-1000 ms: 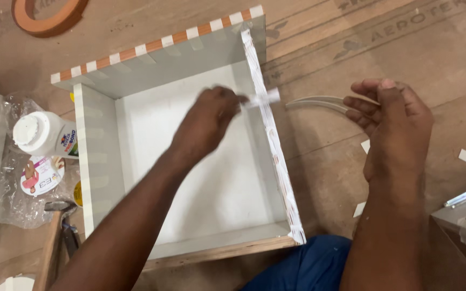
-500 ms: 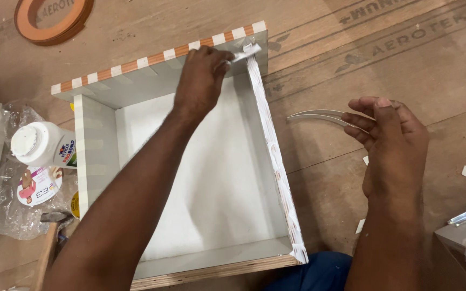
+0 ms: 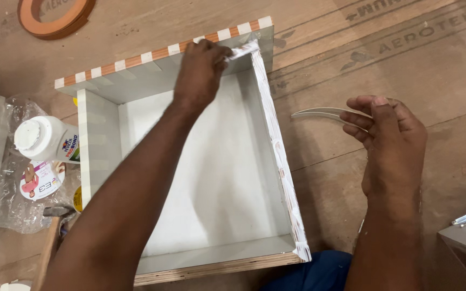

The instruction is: The person applies white glue to the edge of a wooden drawer using a small spatula. They then place a white edge banding strip onto the glued edge and press it down firmly with their fingers to secure it.

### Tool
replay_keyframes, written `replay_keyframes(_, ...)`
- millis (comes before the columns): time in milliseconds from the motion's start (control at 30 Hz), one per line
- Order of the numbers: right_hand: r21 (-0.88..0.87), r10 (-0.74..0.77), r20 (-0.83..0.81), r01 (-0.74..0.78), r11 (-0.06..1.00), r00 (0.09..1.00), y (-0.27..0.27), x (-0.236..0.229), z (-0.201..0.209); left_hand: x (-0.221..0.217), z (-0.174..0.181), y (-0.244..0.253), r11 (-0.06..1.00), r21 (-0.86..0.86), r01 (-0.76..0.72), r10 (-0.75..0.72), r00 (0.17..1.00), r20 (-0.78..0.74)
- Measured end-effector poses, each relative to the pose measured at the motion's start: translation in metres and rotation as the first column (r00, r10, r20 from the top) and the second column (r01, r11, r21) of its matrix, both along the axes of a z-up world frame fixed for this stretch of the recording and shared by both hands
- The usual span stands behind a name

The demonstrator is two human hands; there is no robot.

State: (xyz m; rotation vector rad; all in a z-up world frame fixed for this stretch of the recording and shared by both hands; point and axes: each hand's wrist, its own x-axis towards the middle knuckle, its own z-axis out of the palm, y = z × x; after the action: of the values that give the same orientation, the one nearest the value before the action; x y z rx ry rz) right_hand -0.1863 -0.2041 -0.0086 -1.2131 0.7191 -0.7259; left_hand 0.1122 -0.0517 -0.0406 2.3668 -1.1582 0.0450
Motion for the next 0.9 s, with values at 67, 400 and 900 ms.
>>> replay_keyframes(67, -0.010, -0.009, -0.035, 0.009, 1.000, 0.999, 0.000, -0.001, 0.002, -0.011, 0.000, -0.006, 0.997, 0.052, 0.051, -0.049, 0.998, -0.035)
replay_keyframes(400, -0.002, -0.007, -0.025, 0.007, 1.000, 1.000, -0.001, 0.001, 0.000, -0.007, 0.004, 0.001, 1.000, 0.018, -0.015, 0.017, 0.991, -0.132)
replay_keyframes(900, -0.010, -0.004, -0.026, 0.004, 1.000, 1.000, 0.003, 0.004, -0.001, -0.028, -0.006, 0.021, 0.975, -0.156, 0.161, -0.179, 0.977, -0.114)
